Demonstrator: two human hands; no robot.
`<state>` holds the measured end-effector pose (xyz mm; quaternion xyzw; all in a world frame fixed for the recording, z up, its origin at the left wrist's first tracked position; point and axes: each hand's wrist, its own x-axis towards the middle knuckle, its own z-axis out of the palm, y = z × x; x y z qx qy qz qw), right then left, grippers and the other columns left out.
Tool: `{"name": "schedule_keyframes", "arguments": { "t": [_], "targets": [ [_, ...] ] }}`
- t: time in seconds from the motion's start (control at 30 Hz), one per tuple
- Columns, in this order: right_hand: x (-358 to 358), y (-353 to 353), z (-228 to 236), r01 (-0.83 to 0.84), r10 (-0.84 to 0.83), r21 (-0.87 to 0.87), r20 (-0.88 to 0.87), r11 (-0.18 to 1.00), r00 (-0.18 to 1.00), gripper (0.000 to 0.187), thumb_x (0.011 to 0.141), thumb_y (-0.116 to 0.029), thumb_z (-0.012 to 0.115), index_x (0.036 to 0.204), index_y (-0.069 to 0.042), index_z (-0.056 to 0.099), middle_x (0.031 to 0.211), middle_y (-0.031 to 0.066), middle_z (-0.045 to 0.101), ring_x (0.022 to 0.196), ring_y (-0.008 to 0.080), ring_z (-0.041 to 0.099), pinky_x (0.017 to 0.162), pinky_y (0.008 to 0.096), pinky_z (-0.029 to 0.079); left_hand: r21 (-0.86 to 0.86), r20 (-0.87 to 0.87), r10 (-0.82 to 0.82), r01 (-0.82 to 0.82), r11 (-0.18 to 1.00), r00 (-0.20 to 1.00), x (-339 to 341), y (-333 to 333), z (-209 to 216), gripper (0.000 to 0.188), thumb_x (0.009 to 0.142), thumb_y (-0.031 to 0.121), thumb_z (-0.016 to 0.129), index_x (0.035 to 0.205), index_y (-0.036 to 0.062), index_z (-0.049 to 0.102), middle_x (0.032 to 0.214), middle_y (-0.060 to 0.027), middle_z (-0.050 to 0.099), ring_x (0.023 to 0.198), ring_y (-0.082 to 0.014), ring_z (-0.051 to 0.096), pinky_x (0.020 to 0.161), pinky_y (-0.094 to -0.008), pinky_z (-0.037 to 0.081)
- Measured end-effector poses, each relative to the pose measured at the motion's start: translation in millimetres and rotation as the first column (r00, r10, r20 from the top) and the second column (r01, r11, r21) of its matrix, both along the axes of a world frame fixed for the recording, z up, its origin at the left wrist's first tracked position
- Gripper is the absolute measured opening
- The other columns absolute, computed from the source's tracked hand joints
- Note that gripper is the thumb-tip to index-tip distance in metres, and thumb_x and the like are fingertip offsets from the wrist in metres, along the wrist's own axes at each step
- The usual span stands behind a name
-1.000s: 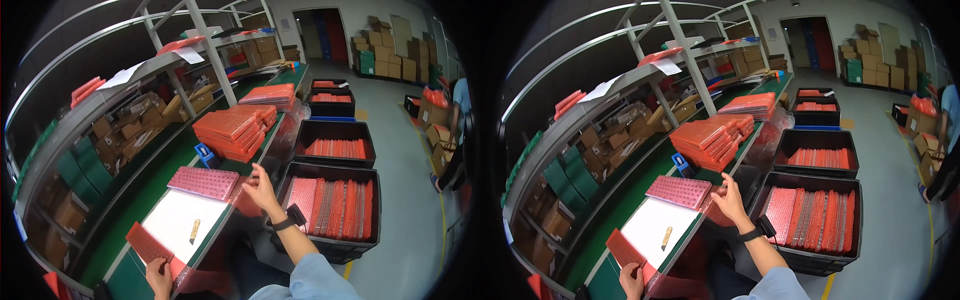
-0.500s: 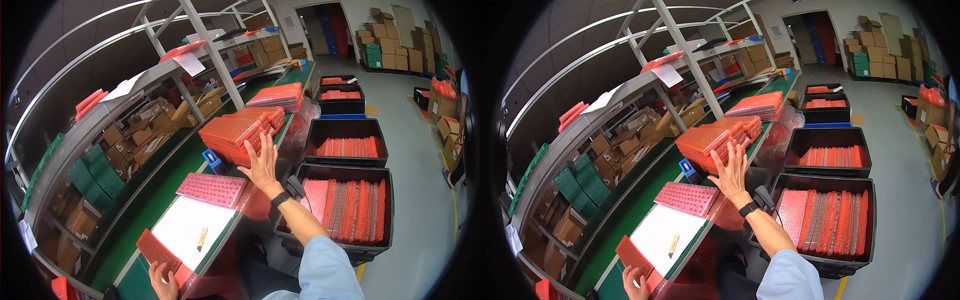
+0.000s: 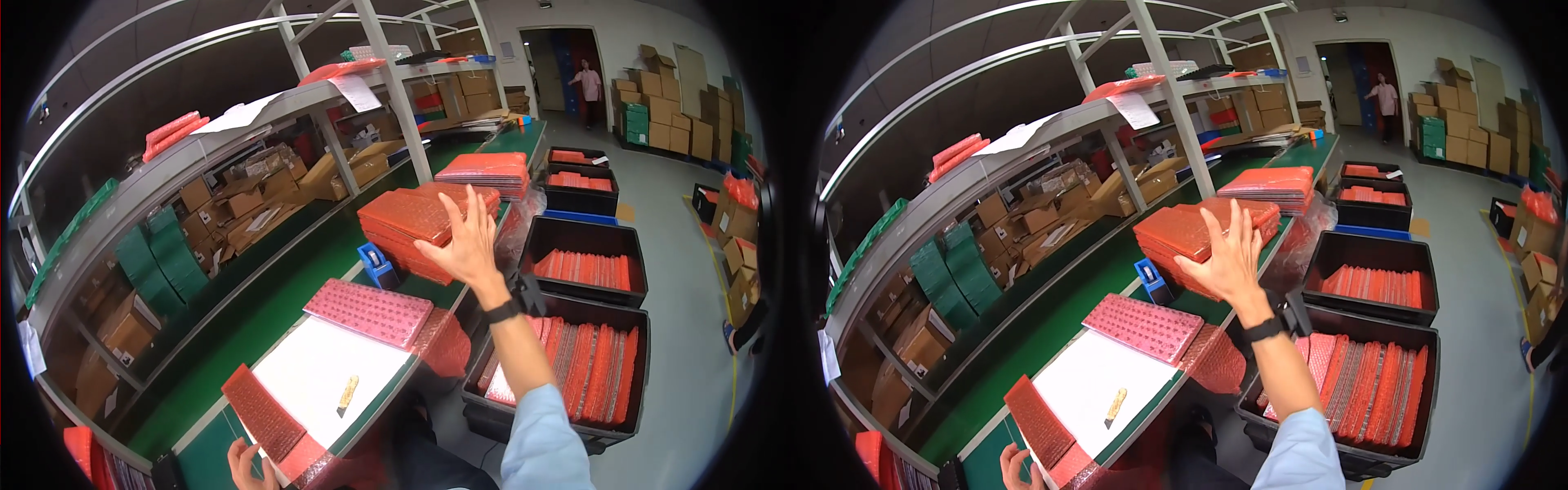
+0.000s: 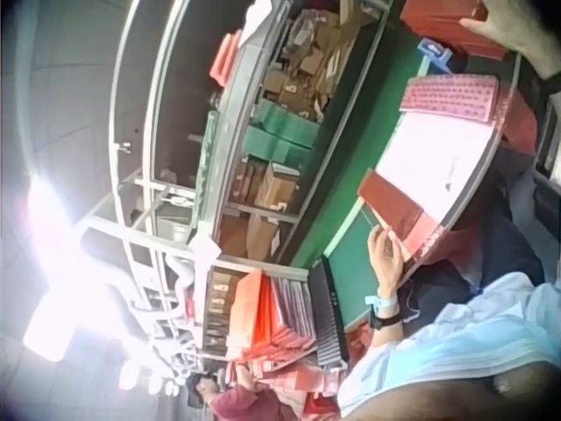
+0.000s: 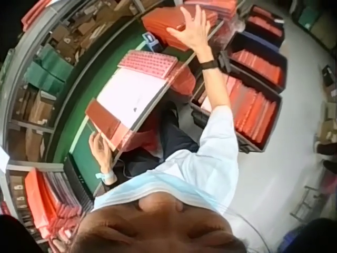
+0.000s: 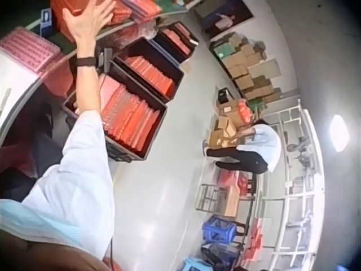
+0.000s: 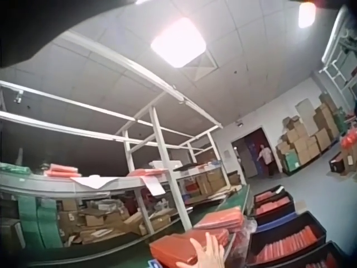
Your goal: The person wraps circuit boards by placing each one onto a red bubble wrap sheet, folding the sheet over the board, and pressing the edges to secure it. After wrapping each board, the person stacks the finished items and pulls a new bubble wrap sheet from a pile to repeat the process.
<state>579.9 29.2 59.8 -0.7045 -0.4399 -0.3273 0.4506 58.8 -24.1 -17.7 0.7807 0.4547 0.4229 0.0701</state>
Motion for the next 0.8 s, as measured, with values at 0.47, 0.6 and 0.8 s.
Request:
{"name": "schedule_keyframes", "arguments": {
  "t": [0.47, 0.6, 0.8],
  "targets": [
    [25, -32, -15, -0.267, 0.542, 0.591, -0.806, 0.761, -0.24, 0.066, 0.089, -0.058, 0.06, 0.123, -0.003, 0.045, 0.094, 0.007, 0.06, 0.079, 0.0177, 0.062, 0.069, 0.0382, 0.055, 0.098, 0.032, 0.183, -0.185, 0.978, 0.983, -19, -30, -20, 0.023, 0.089, 0.004, 0.059, 0.11, -0.0042, 0.063, 0.122, -0.0217, 0.053, 0.104, -0.0379, 0.057, 0.093, -0.0437, 0.047],
    [16, -16, -3, -0.186, 0.564, 0.603, -0.795, 0.776, -0.223, 0.064, 0.086, -0.061, 0.063, 0.112, -0.004, 0.05, 0.089, 0.005, 0.061, 0.075, 0.0155, 0.061, 0.066, 0.0363, 0.054, 0.068, 0.072, 0.133, -0.138, 0.988, 0.988, -12, -29, -17, 0.02, 0.087, 0.003, 0.059, 0.105, -0.0035, 0.065, 0.113, -0.0224, 0.057, 0.1, -0.0384, 0.058, 0.092, -0.0446, 0.046],
    [17, 6, 13, -0.24, 0.419, 0.432, -0.902, 0.869, -0.108, 0.058, 0.08, -0.065, 0.067, 0.097, -0.011, 0.057, 0.09, 0.0046, 0.065, 0.073, 0.011, 0.06, 0.06, 0.0325, 0.05, 0.018, 0.148, 0.099, -0.103, 0.995, 0.984, -18, -27, -15, 0.018, 0.086, 0.002, 0.059, 0.102, -0.0024, 0.066, 0.109, -0.0226, 0.059, 0.1, -0.0379, 0.057, 0.091, -0.0442, 0.046]
  ]
}}
